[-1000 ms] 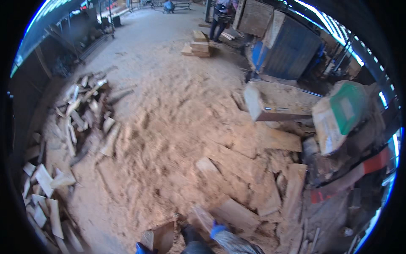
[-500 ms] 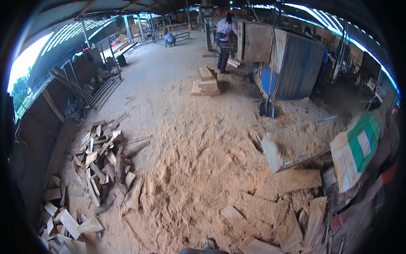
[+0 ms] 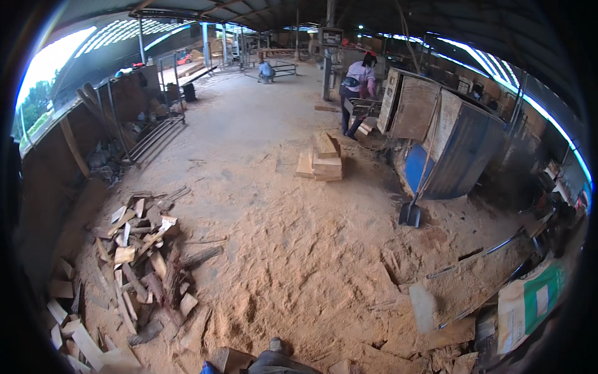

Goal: The person repeatedly picks up wooden planks from a sawdust-covered floor and places them into a growing stack. The person handles planks one at a time, turning them over and aligning them before stacking.

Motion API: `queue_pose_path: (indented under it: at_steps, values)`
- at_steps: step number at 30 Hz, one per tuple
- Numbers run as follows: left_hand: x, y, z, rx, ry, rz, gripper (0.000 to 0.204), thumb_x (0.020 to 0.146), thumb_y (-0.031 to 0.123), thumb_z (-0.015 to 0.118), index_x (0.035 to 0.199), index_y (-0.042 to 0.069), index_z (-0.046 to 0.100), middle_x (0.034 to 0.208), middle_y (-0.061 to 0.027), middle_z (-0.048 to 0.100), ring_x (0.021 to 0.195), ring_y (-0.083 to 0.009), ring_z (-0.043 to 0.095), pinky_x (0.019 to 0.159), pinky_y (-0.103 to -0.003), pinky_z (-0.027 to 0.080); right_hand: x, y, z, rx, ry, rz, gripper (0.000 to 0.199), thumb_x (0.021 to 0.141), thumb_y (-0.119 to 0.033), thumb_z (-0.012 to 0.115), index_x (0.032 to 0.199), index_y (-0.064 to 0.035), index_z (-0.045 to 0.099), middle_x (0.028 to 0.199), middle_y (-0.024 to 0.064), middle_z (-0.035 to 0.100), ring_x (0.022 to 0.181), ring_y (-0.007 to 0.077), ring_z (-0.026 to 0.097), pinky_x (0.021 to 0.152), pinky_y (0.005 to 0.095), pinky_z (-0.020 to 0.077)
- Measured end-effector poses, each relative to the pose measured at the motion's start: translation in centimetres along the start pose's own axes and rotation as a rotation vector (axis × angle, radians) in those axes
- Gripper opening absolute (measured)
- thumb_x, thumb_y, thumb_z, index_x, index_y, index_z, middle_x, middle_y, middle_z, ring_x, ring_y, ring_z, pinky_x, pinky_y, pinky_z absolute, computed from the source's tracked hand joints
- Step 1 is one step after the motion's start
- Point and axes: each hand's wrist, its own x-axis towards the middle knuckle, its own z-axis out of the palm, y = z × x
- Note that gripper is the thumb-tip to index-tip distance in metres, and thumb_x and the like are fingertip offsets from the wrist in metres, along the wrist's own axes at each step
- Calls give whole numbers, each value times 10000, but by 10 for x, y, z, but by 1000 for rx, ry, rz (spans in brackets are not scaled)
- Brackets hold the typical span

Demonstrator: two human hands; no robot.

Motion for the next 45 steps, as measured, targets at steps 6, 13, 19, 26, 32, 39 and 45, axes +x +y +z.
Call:
queue_pose_path:
  at_steps: [6,13,19,26,32,39,45]
  values:
    - [145,156,-73,203,158,148,942,553,495,778,1228,-34,390,1134,-242,543,1074,-356,534,875,-412,451,27,31,-48,115,-64,230,1024,742,-524,584,1438,3,50,1359,258,391,1228,396,425,1011,465,349]
    - [298,341,-154,293,189,181,1024,479,503,817,1205,-61,365,1149,-267,494,1079,-390,506,866,-435,451,103,53,-102,236,-151,393,1054,726,-541,604,1438,5,52,1354,252,402,1224,392,431,1009,467,350]
    - [398,452,-183,273,192,-19,1075,480,486,816,1254,-87,338,1169,-258,484,1085,-389,504,862,-425,452,226,33,-242,233,-174,332,1079,712,-555,622,1438,7,54,1350,247,412,1220,389,437,1007,469,351]
    - [503,571,-225,247,63,-179,1016,477,441,825,1215,-86,366,1125,-280,510,1073,-423,507,870,-448,447,334,-1,-433,169,-175,296,1160,640,-570,692,1438,2,75,1346,241,422,1213,391,444,1003,460,359]
    - [648,589,-220,254,23,-159,1021,472,448,825,1210,-87,365,1130,-284,509,1083,-422,503,876,-450,444,445,-63,-672,137,-235,228,1166,521,-552,803,1391,13,270,1322,236,452,1150,390,499,974,445,391]
    - [804,640,-245,334,12,91,1028,467,456,825,1205,-89,363,1136,-289,507,1094,-421,498,883,-453,441,534,-94,-970,316,66,33,1017,507,-510,831,1286,23,452,1272,205,510,1162,310,492,992,381,368]
    - [891,853,-341,398,-83,108,867,516,452,801,1129,-44,439,1106,-244,537,1023,-415,543,837,-476,464,543,-71,-1161,695,345,-246,1095,645,-448,797,1399,64,192,1433,212,300,1326,277,295,1091,343,223]
